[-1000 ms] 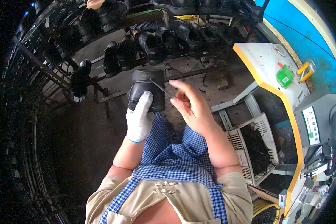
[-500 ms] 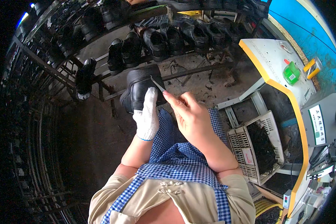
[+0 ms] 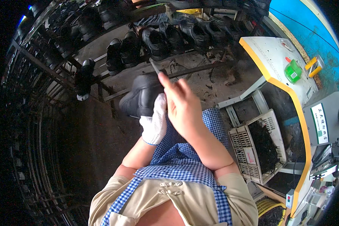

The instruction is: The person picks up black shoes from a metal rack and uses a small metal tool to scrape and clean the soles and edges. They handle the shoes one at a time, turning them over to access different areas, and place them back on the rack after cleaning.

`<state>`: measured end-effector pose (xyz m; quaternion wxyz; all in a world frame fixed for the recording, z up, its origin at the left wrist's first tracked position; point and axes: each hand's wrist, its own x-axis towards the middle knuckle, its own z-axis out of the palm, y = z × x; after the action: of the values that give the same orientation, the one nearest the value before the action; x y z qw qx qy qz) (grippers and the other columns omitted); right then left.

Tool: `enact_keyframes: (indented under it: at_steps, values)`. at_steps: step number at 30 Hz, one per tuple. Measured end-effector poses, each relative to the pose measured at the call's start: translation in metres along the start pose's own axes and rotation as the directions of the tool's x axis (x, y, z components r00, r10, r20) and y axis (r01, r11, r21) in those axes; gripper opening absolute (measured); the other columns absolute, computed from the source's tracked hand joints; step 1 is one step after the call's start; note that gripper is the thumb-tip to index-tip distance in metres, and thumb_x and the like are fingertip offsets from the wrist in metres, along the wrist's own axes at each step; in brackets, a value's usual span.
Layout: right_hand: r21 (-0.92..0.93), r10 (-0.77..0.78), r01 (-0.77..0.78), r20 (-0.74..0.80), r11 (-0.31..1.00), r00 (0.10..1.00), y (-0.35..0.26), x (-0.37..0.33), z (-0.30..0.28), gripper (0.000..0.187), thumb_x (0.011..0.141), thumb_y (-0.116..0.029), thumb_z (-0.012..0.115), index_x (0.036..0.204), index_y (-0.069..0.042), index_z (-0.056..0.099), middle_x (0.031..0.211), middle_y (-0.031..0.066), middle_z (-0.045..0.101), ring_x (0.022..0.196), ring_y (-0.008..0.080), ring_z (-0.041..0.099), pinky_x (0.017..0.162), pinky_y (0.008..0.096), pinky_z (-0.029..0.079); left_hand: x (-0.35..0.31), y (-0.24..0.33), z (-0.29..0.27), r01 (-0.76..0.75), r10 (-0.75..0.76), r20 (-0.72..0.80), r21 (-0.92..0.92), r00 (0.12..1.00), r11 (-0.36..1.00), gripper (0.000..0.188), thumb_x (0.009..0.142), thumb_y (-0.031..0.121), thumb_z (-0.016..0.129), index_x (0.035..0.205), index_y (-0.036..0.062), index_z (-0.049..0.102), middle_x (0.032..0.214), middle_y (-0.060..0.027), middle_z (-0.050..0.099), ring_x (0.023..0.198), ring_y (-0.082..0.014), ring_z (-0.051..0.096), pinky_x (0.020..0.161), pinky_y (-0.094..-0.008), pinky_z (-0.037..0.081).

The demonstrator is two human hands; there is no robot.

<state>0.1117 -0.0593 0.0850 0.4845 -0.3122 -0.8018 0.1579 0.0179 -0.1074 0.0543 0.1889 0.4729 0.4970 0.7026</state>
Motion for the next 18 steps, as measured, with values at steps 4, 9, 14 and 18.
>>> enact_keyframes:
  at_steps: [4, 9, 14, 18]
  values:
    - [0.219, 0.021, -0.008, -0.057, 0.976, 0.998, 0.019, 0.014, -0.004, 0.032, 0.089, -0.007, 0.063, 0.121, -0.006, 0.061, 0.084, 0.0124, 0.061, 0.061, 0.0206, 0.059, 0.055, 0.0299, 0.047, 0.001, 0.009, -0.005, 0.270, -0.270, 0.028, -0.185, 0.963, 0.945, 0.024, 0.095, 0.017, 0.059, 0.116, 0.0066, 0.059, 0.093, -0.0007, 0.060, 0.074, -0.0085, 0.053, 0.062, -0.0248, 0.044]
    - [0.230, -0.013, 0.016, -0.012, 0.973, 1.000, 0.024, 0.013, -0.018, 0.028, 0.084, -0.008, 0.071, 0.110, -0.001, 0.066, 0.082, 0.0097, 0.066, 0.056, 0.0108, 0.054, 0.053, 0.0259, 0.047, 0.004, 0.013, -0.014, 0.427, -0.382, 0.198, -0.312, 0.903, 0.849, 0.026, 0.094, 0.010, 0.058, 0.118, 0.0017, 0.058, 0.109, -0.0077, 0.064, 0.096, -0.0151, 0.062, 0.080, -0.0285, 0.052]
    - [0.320, 0.255, -0.334, 0.265, 0.887, 0.930, 0.039, 0.013, -0.033, 0.042, 0.081, -0.008, 0.074, 0.120, 0.000, 0.062, 0.069, -0.0079, 0.043, 0.060, 0.0021, 0.035, 0.055, 0.0188, 0.030, 0.016, 0.008, -0.022, -0.036, 0.037, 0.436, -0.010, 0.899, 0.999, 0.024, 0.087, 0.007, 0.063, 0.111, 0.0018, 0.062, 0.104, -0.0106, 0.065, 0.092, -0.0209, 0.064, 0.078, -0.0330, 0.052]
    - [0.414, 0.257, -0.549, 0.578, 0.726, 0.775, 0.099, -0.041, -0.007, 0.079, 0.074, -0.043, 0.079, 0.133, 0.001, 0.051, 0.119, 0.0133, 0.062, 0.110, 0.0202, 0.058, 0.092, 0.0328, 0.047, 0.019, -0.003, -0.040, -0.695, 0.250, 0.761, 0.339, 0.599, 0.634, 0.033, 0.079, 0.014, 0.068, 0.108, 0.0008, 0.063, 0.101, -0.0167, 0.065, 0.091, -0.0312, 0.064, 0.079, -0.0381, 0.053]
